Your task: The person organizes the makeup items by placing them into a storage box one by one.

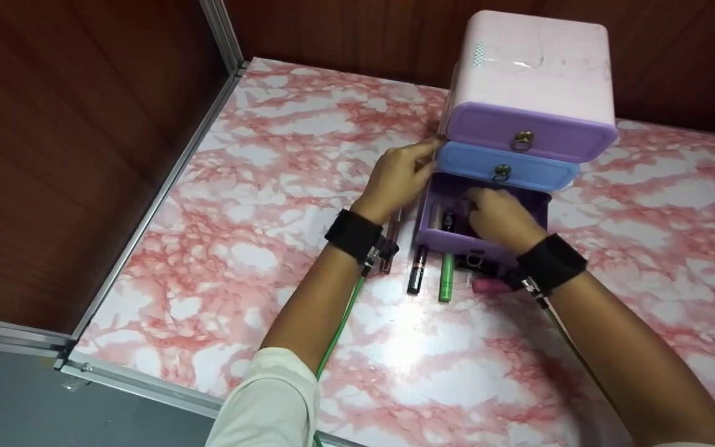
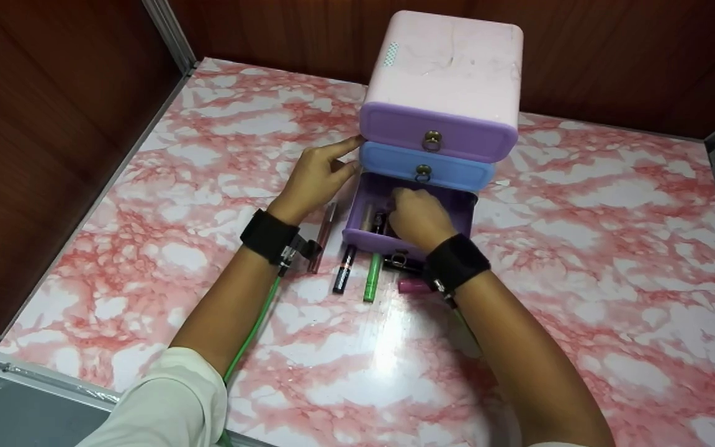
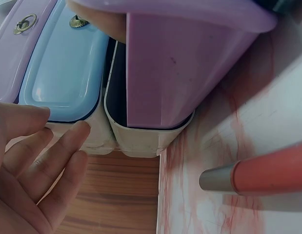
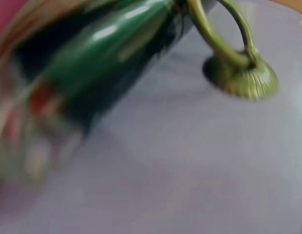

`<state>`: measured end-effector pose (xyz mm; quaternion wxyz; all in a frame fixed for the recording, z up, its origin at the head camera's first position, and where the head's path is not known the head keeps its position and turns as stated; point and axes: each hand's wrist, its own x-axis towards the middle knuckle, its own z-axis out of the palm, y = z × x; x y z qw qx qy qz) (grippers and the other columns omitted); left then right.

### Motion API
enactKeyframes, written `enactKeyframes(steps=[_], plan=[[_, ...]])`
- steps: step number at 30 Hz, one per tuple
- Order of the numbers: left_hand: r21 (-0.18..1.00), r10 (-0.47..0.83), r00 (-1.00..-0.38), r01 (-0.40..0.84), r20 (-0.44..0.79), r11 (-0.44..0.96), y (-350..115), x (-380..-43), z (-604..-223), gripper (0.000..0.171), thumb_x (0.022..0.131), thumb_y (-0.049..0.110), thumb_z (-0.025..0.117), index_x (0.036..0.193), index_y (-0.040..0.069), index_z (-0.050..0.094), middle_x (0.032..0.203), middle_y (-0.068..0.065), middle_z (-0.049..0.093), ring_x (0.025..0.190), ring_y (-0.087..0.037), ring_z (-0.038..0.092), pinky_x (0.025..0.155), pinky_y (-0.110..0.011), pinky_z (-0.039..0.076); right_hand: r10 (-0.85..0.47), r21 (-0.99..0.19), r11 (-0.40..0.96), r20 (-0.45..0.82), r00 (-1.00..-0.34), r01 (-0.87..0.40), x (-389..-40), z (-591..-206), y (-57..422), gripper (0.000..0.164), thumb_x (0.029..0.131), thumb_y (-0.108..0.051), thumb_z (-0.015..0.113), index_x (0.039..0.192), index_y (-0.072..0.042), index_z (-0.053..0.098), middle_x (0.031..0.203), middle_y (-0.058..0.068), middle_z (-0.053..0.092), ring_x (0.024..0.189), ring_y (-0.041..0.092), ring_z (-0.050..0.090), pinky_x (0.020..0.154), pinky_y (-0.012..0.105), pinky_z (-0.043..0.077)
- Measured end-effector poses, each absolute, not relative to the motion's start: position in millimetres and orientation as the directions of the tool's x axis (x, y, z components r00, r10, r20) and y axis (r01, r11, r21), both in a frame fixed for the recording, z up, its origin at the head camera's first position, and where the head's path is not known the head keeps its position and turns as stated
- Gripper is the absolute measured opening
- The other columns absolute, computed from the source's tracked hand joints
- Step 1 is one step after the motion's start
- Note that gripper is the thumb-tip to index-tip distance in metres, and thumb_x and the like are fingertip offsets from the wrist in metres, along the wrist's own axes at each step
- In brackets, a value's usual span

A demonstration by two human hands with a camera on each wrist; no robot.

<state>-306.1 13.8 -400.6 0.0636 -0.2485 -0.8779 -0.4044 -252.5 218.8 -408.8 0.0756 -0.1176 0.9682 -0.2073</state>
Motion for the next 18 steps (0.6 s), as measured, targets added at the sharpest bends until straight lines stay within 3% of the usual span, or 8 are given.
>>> enactKeyframes(steps=[3, 6, 12, 18], plan=[[0.680, 0.384, -0.869, 0.486, 0.311, 0.549, 14, -306, -400, 0.040, 0.096, 0.018, 0.064, 0.135, 0.017, 0.058, 0.131, 0.000, 0.061, 0.088, -0.007, 0.064, 0.070, -0.017, 0.047, -0.260, -0.409, 0.877, 0.042, -0.965, -0.254, -245, -405, 226, 0.031, 0.090, -0.009, 0.055, 0.118, -0.006, 0.067, 0.102, 0.018, 0.069, 0.089, 0.038, 0.063, 0.081, 0.053, 0.047], [0.681, 0.386, -0.871, 0.483, 0.306, 0.550, 14, -306, -400, 0.040, 0.096, 0.019, 0.064, 0.135, 0.018, 0.058, 0.133, 0.001, 0.059, 0.087, -0.007, 0.063, 0.069, -0.017, 0.047, -0.278, -0.388, 0.861, 0.184, -0.943, -0.330, -233, -403, 235, 0.030, 0.089, -0.005, 0.055, 0.115, -0.004, 0.068, 0.095, 0.018, 0.069, 0.076, 0.035, 0.063, 0.072, 0.051, 0.049], [0.665, 0.389, -0.871, 0.484, 0.301, 0.568, 13, -305, -400, 0.040, 0.096, 0.020, 0.064, 0.136, 0.019, 0.058, 0.134, 0.003, 0.058, 0.088, -0.006, 0.064, 0.072, -0.018, 0.048, -0.342, -0.275, 0.822, 0.460, -0.819, -0.498, -201, -409, 254, 0.016, 0.089, -0.001, 0.059, 0.104, 0.001, 0.066, 0.074, 0.011, 0.065, 0.055, 0.023, 0.056, 0.051, 0.043, 0.047], [0.654, 0.387, -0.871, 0.485, 0.302, 0.581, 14, -304, -399, 0.041, 0.096, 0.020, 0.064, 0.136, 0.020, 0.057, 0.135, 0.003, 0.057, 0.092, -0.007, 0.065, 0.076, -0.017, 0.049, -0.429, -0.180, 0.778, 0.550, -0.717, -0.602, -165, -423, 270, 0.013, 0.082, -0.004, 0.073, 0.091, -0.003, 0.064, 0.069, 0.006, 0.063, 0.051, 0.018, 0.056, 0.042, 0.034, 0.046]])
